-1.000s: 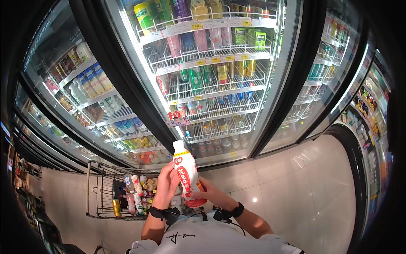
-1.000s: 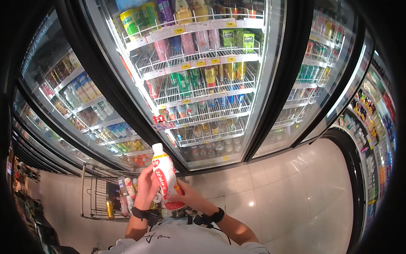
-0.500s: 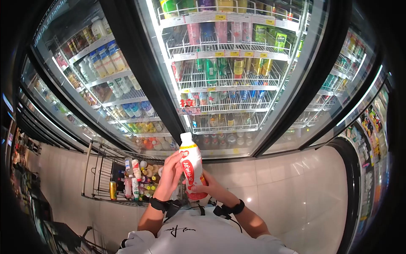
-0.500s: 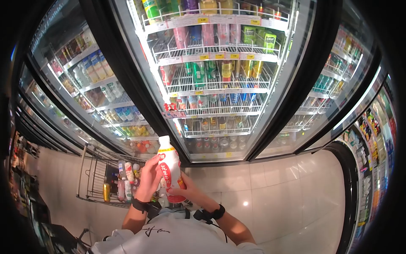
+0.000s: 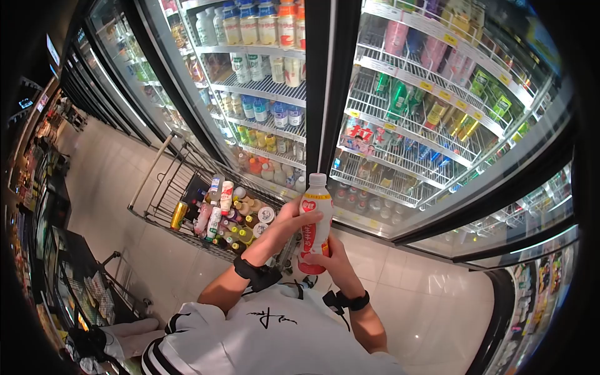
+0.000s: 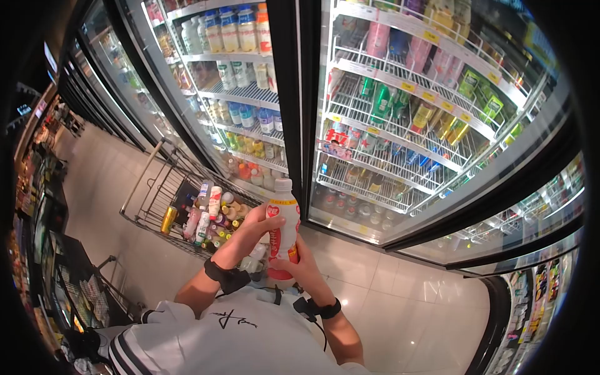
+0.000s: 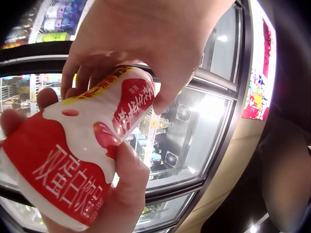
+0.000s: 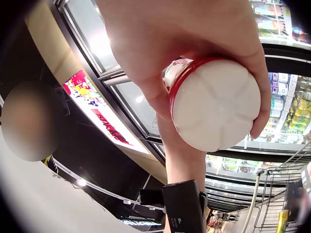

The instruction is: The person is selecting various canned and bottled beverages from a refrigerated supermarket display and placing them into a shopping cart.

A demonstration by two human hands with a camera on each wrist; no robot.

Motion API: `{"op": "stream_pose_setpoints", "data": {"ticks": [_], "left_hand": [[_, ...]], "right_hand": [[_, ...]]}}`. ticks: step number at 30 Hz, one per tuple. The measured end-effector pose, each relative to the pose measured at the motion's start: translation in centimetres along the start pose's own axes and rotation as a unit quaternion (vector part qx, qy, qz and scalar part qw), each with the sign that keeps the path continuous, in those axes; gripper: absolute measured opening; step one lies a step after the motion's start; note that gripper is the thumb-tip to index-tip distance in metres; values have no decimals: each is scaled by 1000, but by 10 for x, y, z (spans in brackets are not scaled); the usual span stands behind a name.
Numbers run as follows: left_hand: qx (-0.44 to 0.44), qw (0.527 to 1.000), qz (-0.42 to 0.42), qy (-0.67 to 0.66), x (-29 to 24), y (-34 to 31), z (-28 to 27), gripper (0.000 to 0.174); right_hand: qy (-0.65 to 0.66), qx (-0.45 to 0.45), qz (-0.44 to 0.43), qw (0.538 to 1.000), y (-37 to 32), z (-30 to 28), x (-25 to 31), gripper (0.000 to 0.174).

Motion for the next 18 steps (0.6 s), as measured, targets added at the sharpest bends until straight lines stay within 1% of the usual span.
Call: {"op": "stream_pose_setpoints", "data": {"ticks": [1,2,5,6,8,10,11,12,13,14,15,16,17,18], "left_hand": [[-5,1000,0,-5,-2,-2,-6,44],[-2,1000,11,-8,-7,-5,-9,45],[10,999,30,-19,-5,-8,-35,47],[14,999,35,-17,-6,-9,-45,46],[19,999,42,-18,-8,-13,-65,46],[23,998,43,-30,-6,-19,-93,46],[28,998,45,-36,-4,-21,-109,47],[29,997,57,-30,-2,-26,-130,48],[19,998,58,-14,7,-31,-159,48],[-19,994,65,81,15,-36,-199,48],[-56,980,66,178,26,-44,-245,49],[-122,936,81,321,37,-57,-297,49],[-176,866,94,458,48,-73,-348,50],[-175,835,65,518,68,-88,-399,50]], "right_hand": [[8,-6,6,1000,4,3,0,59],[10,-18,-6,1000,8,7,4,54],[43,-9,24,999,27,18,-10,53],[50,-13,23,998,32,27,-6,52],[57,-10,32,998,49,39,-17,52],[64,-9,40,997,66,56,-23,52],[106,-9,46,993,75,68,-23,53],[149,-10,51,987,85,80,-26,54],[145,-28,40,988,96,84,-34,55],[157,-42,31,986,106,93,-35,56],[173,-57,23,983,116,103,-39,57],[171,-63,13,983,127,110,-44,58],[172,-72,1,982,140,117,-49,59],[176,-103,-12,979,150,123,-55,61]]}}
Point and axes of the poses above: each hand's wrist, its own y-axis towards the middle knuckle, its own z-axis out of the palm, x = y × z, the point moved 9 cm from there along y, towards the middle knuckle, and after that the axes turned 6 degrees about x, right-handed, at the moved point
